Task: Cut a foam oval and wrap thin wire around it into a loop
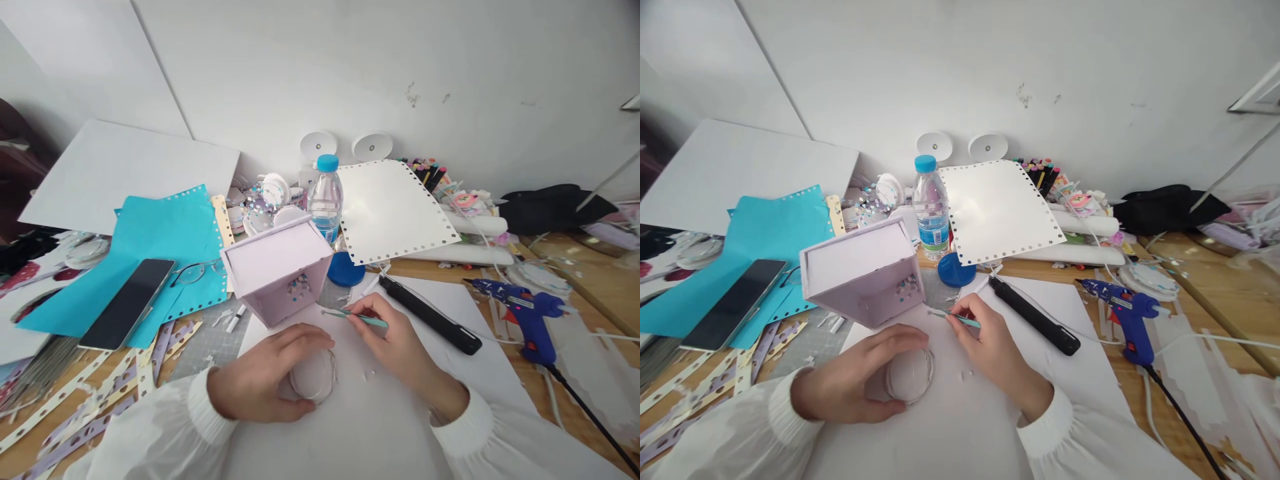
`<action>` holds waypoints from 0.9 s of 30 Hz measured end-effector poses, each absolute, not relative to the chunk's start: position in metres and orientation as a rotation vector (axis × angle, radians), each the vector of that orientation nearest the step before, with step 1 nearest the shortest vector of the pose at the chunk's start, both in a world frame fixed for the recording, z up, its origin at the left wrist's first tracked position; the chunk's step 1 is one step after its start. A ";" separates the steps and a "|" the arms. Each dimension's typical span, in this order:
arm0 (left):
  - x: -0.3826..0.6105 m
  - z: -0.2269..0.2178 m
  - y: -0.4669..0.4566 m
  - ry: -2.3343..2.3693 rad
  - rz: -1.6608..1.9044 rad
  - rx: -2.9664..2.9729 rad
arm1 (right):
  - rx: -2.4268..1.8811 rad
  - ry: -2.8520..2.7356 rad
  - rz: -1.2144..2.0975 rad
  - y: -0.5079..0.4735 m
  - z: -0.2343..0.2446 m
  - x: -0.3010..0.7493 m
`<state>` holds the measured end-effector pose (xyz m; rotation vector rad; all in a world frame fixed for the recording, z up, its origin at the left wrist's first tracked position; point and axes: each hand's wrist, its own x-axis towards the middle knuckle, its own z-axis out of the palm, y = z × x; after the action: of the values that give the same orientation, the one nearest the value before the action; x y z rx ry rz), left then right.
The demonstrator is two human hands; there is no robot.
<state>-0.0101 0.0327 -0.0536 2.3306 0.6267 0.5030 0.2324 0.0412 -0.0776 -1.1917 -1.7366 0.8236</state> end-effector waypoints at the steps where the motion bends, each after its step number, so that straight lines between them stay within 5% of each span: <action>1: -0.010 -0.054 0.033 0.625 0.499 2.324 | -1.191 -1.742 0.818 0.042 -0.078 0.232; 27: -0.013 -0.064 0.033 0.803 0.596 2.304 | -1.228 -1.453 0.763 0.030 -0.073 0.241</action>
<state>-0.0132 0.0331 -0.0640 2.3044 0.8030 0.5957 0.2412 0.0299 -0.0728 -1.2280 -1.4527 0.7630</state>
